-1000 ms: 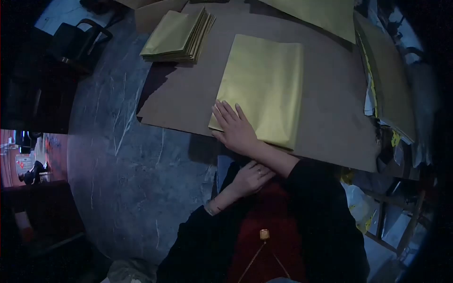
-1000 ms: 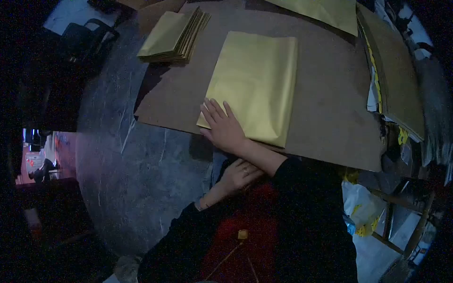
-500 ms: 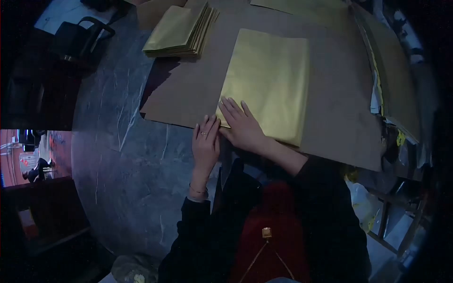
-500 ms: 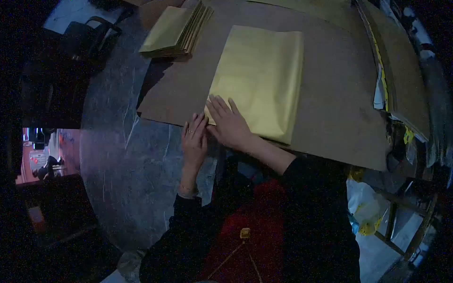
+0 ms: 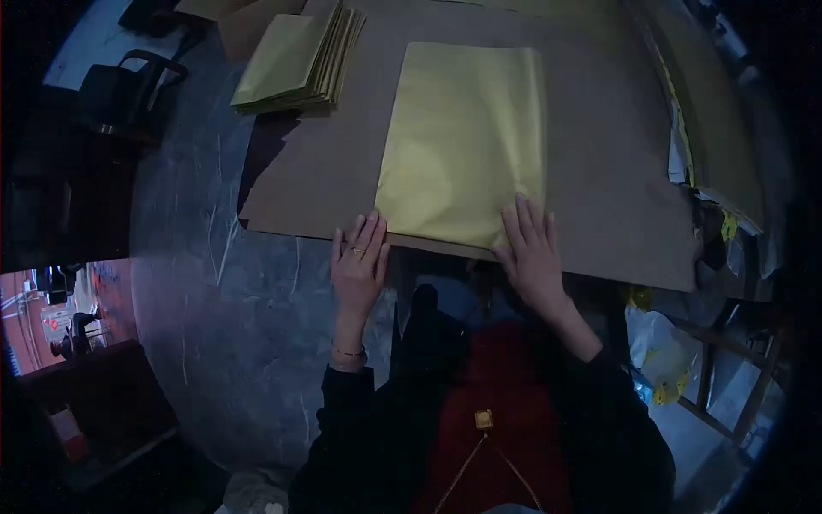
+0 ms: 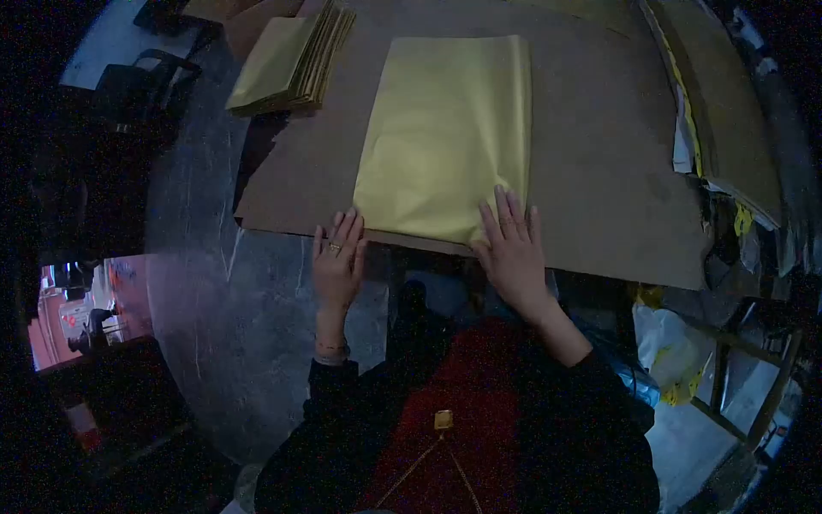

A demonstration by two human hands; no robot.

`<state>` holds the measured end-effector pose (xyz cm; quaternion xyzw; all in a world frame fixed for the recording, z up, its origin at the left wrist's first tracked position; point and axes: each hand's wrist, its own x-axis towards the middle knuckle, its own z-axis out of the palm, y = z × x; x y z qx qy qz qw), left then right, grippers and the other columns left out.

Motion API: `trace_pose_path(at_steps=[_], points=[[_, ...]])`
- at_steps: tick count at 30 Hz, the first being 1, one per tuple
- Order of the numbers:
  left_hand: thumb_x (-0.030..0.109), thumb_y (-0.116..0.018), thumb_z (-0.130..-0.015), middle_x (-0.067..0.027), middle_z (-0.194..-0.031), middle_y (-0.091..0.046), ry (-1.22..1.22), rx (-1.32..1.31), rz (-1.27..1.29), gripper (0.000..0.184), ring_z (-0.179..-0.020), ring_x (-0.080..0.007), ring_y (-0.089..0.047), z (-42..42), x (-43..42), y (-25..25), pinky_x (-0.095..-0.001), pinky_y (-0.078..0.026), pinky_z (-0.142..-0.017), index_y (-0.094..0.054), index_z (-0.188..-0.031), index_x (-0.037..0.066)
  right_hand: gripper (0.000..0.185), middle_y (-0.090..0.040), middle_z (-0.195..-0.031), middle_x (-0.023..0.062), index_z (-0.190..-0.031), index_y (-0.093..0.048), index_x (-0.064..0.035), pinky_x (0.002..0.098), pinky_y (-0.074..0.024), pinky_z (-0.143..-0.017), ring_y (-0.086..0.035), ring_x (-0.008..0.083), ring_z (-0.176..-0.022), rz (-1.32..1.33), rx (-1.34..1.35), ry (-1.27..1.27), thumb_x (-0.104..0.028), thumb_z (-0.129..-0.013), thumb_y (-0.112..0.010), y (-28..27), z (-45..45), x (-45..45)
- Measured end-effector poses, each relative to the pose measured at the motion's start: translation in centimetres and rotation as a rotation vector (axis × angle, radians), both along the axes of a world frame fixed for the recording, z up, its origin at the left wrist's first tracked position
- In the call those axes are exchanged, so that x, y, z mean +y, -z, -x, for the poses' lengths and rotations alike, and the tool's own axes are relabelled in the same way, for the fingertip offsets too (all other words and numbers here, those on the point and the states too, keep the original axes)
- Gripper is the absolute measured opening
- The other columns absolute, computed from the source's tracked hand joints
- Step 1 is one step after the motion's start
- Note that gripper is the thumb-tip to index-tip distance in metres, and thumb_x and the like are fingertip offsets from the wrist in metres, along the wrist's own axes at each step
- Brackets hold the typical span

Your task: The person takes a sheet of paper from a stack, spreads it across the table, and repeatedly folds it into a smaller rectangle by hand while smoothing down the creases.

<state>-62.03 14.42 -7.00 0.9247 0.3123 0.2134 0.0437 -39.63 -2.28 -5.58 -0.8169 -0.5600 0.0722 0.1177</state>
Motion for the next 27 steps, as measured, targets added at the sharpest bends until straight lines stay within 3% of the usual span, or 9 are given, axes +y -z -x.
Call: trace_pose_path(at_steps=[10,12,17,21,23,27], points=[[0.015,-0.059,-0.086,-0.0034,-0.128,-0.053,0.059,-0.012,0.022,0.036,-0.120,-0.0193,-0.048,0.1,0.1,0.2,-0.0430,-0.029,-0.105,-0.056,-0.121,0.011,0.062,-0.024,-0.145,0.0177,-0.138,-0.028,0.0004,0.0470,-0.0183,-0.109,-0.021,0.0331,-0.135,-0.052,0.015,-0.012,-0.028,-0.089,-0.051,1.1,-0.4,-0.5],[0.015,-0.059,-0.086,-0.0038,-0.128,-0.053,0.061,0.003,0.028,0.036,-0.120,-0.0194,-0.048,0.0,0.2,-0.2,-0.0427,-0.029,-0.105,-0.056,-0.121,0.011,0.061,-0.028,-0.145,0.0158,-0.136,-0.033,0.0007,0.0447,-0.0208,-0.109,-0.023,0.0286,-0.136,-0.069,-0.020,-0.021,-0.034,-0.089,-0.053,0.8,-0.5,-0.5],[0.011,-0.057,-0.086,-0.0079,-0.127,-0.053,0.090,0.056,-0.013,0.035,-0.120,-0.0222,-0.048,-0.2,0.2,-0.3,-0.0431,-0.031,-0.104,-0.055,-0.121,0.006,0.060,-0.027,-0.145,0.0146,-0.137,-0.032,0.0000,0.0463,-0.0200,-0.109,-0.023,0.0278,-0.136,-0.019,-0.115,-0.002,-0.034,-0.090,-0.049,0.7,-0.9,-1.7],[0.006,-0.054,-0.086,-0.0100,-0.127,-0.051,0.097,0.072,-0.050,0.035,-0.121,-0.0234,-0.047,-1.2,0.0,-0.6,-0.0429,-0.034,-0.102,-0.053,-0.121,0.003,0.055,-0.026,-0.146,0.0122,-0.138,-0.031,-0.0012,0.0472,-0.0186,-0.109,-0.023,0.0254,-0.136,0.005,-0.163,0.013,-0.029,-0.093,-0.045,0.4,-1.4,-2.8],[0.004,-0.050,-0.086,-0.0093,-0.129,-0.050,0.136,0.097,-0.035,0.036,-0.121,-0.0248,-0.046,-1.6,-0.3,-0.9,-0.0421,-0.036,-0.102,-0.052,-0.122,0.004,0.051,-0.023,-0.147,0.0150,-0.137,-0.029,0.0016,0.0487,-0.0155,-0.109,-0.022,0.0295,-0.136,0.007,-0.071,-0.001,-0.018,-0.092,-0.040,0.4,-1.5,-3.2],[0.007,-0.052,-0.085,-0.0090,-0.132,-0.047,0.252,0.155,0.038,0.041,-0.123,-0.0295,-0.044,-1.9,-1.2,-0.9,-0.0429,-0.036,-0.101,-0.050,-0.126,0.009,0.050,-0.022,-0.147,0.0138,-0.137,-0.029,0.0013,0.0493,-0.0146,-0.109,-0.022,0.0287,-0.136,-0.035,-0.080,0.025,-0.017,-0.092,-0.040,0.7,-1.3,-3.2]])
